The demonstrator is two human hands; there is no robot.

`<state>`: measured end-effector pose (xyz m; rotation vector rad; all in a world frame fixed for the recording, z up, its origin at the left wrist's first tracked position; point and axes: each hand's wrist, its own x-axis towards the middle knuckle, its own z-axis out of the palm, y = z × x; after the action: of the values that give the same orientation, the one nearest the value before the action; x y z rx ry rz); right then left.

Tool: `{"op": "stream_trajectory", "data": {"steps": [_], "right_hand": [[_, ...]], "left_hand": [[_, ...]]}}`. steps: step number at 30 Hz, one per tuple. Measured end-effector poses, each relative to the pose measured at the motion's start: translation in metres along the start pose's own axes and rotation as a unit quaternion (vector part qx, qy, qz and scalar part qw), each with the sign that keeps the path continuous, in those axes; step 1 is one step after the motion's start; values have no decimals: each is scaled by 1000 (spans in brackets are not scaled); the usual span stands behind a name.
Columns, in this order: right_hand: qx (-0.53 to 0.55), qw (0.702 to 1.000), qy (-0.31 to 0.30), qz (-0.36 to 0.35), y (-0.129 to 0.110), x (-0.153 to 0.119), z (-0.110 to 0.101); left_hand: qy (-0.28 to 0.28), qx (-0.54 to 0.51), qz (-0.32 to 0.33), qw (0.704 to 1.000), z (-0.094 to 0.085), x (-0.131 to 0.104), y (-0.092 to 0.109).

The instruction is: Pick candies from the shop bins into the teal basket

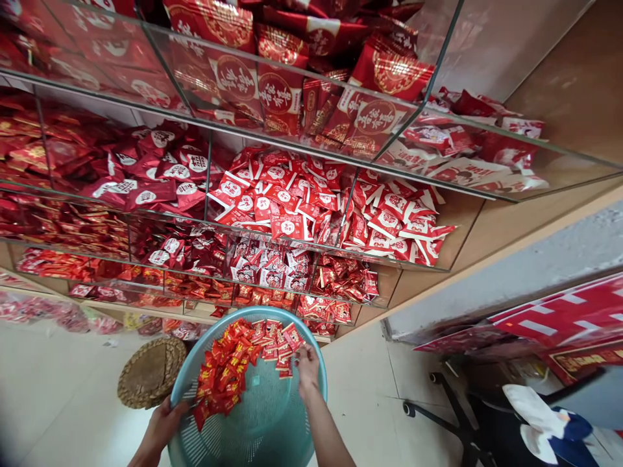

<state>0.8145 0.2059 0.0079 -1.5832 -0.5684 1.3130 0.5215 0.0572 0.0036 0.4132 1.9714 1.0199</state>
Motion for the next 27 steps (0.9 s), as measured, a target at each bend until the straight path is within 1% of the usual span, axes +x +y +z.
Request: {"op": "stream_trajectory", "data": {"steps": [3, 5, 9, 12, 16, 21, 27], "right_hand": [[-7, 999, -43, 2, 0, -2, 12], [-9, 998, -55, 19, -1, -2, 17], [9, 998, -52, 39, 3, 1, 20], [18, 998, -44, 42, 7, 1, 19], [4, 998, -50, 37, 9, 0, 18], [19, 998, -45, 46, 8, 2, 16], [15, 996, -48, 71, 10, 4, 16]], "left_hand": [[-13, -12, -1, 1000, 0, 0, 1], [-14, -6, 3, 1000, -1, 0, 2], [-18, -2, 1, 1000, -1, -2, 5], [-21, -11, -6, 1000, -1, -3, 7], [-25, -2, 3, 1000, -1, -5, 10], [-7, 10, -7, 1000, -1, -7, 15], [-13, 3, 1, 1000, -1, -3, 7]]}}
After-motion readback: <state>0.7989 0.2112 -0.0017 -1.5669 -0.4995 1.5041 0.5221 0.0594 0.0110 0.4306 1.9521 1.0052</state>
